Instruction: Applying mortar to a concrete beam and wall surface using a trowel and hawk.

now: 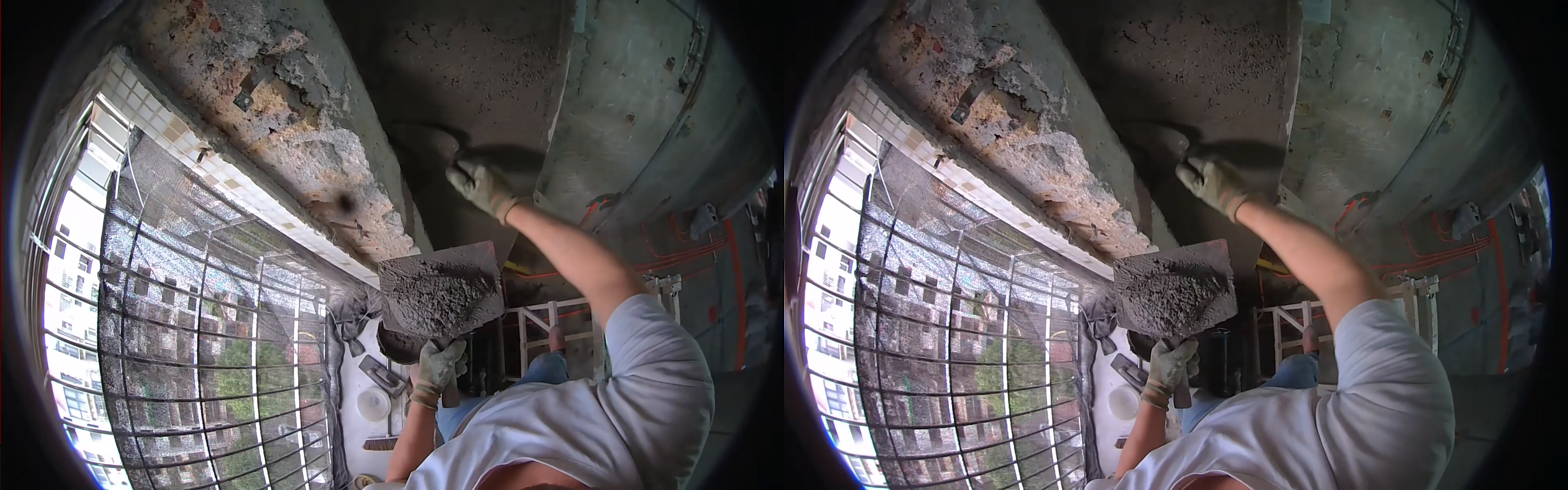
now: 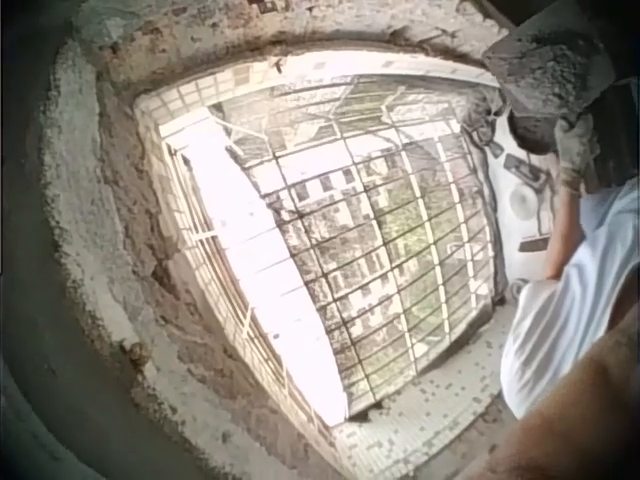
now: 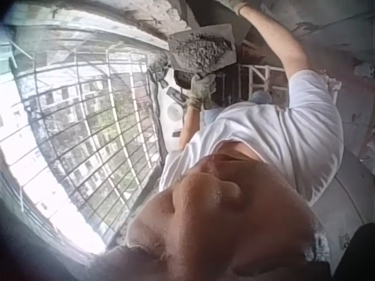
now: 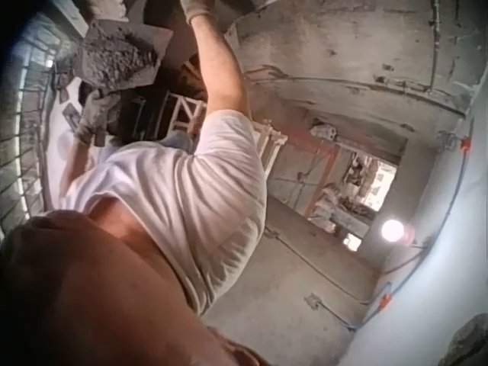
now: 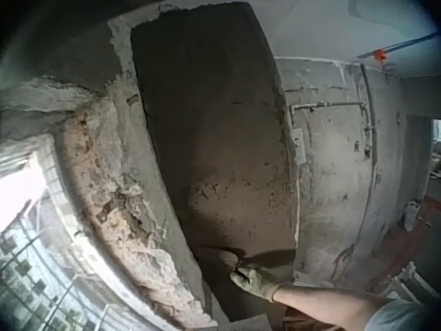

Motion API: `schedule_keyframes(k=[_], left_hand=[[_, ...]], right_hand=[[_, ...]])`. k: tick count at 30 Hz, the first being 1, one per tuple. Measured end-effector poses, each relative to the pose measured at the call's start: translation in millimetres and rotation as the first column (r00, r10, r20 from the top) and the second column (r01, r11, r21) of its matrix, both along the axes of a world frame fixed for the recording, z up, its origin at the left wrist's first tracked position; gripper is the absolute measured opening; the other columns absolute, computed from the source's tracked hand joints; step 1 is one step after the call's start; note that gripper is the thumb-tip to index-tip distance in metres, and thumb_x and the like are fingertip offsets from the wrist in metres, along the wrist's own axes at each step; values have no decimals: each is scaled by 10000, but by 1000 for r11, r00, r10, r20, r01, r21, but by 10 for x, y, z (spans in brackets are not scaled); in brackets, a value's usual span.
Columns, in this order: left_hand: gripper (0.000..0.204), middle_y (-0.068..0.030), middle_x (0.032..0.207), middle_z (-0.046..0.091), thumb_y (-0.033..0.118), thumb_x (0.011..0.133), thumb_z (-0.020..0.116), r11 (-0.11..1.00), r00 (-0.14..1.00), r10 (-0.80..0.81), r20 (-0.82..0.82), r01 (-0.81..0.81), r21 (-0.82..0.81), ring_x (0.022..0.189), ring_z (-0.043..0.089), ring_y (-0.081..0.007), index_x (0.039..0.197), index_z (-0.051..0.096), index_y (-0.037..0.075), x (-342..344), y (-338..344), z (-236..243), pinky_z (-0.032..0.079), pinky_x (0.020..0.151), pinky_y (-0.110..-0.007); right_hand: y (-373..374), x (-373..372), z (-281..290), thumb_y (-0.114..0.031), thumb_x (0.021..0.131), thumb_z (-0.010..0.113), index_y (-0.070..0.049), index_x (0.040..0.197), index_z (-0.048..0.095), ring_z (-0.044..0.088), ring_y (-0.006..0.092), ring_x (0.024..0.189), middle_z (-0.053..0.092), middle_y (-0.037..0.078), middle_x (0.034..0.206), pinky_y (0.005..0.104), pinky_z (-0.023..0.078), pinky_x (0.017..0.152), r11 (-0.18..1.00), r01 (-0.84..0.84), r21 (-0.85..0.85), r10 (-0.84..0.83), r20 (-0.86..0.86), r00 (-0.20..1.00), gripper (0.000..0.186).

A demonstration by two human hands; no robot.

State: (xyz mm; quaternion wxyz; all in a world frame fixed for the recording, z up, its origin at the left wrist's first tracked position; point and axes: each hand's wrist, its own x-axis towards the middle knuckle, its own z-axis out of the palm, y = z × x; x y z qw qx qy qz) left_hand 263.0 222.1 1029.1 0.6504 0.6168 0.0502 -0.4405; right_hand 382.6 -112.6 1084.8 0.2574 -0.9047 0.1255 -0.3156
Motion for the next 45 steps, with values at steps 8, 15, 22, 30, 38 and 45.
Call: schedule_keyframes(k=[8,15,22,30,38,45], left_hand=[[108,-32,686,597,157,855,705,998,998,-53,-28,52,-37,507,541,-141,903,639,86,59,-93,-87,432,446,-276],[116,-33,675,586,157,854,717,994,996,-87,-26,85,-62,477,516,-134,894,637,85,33,-200,38,418,431,-269],[95,-31,655,576,141,870,692,998,999,-48,-2,48,-51,473,511,-136,856,632,68,-9,-158,-52,418,435,-276],[108,-32,662,590,154,881,692,998,998,-63,18,64,-26,478,520,-144,865,633,66,-5,-149,-27,419,443,-283],[208,-26,805,642,151,876,706,984,993,-112,24,114,-134,584,574,-125,1042,629,52,146,-403,58,445,462,-280],[140,-45,741,635,159,872,715,978,960,-145,240,176,-114,544,582,-175,908,649,41,214,-663,59,446,452,-307]], right_hand=[[-569,-270,1394,-344,960,587,-102,996,657,629,203,561,687,63,758,315,498,523,953,-271,138,266,55,962,254],[-396,-288,815,-400,957,512,-137,1047,675,672,257,642,681,121,745,350,533,592,971,-75,228,166,-407,898,322],[-472,-460,492,-525,940,526,-96,1024,676,679,381,813,696,202,869,441,545,710,941,62,-333,-135,-199,971,463],[-1231,-1218,130,-446,961,525,-134,1101,674,675,374,858,691,191,903,428,547,738,987,49,-150,-89,-273,958,372],[-295,-1979,716,-284,897,659,-213,1083,707,708,268,827,719,66,1006,368,556,694,961,-86,-264,17,-254,967,205],[-103,-2227,797,-243,803,717,-243,979,719,663,200,822,669,-29,1075,357,540,535,602,-349,-718,130,-344,930,176]])
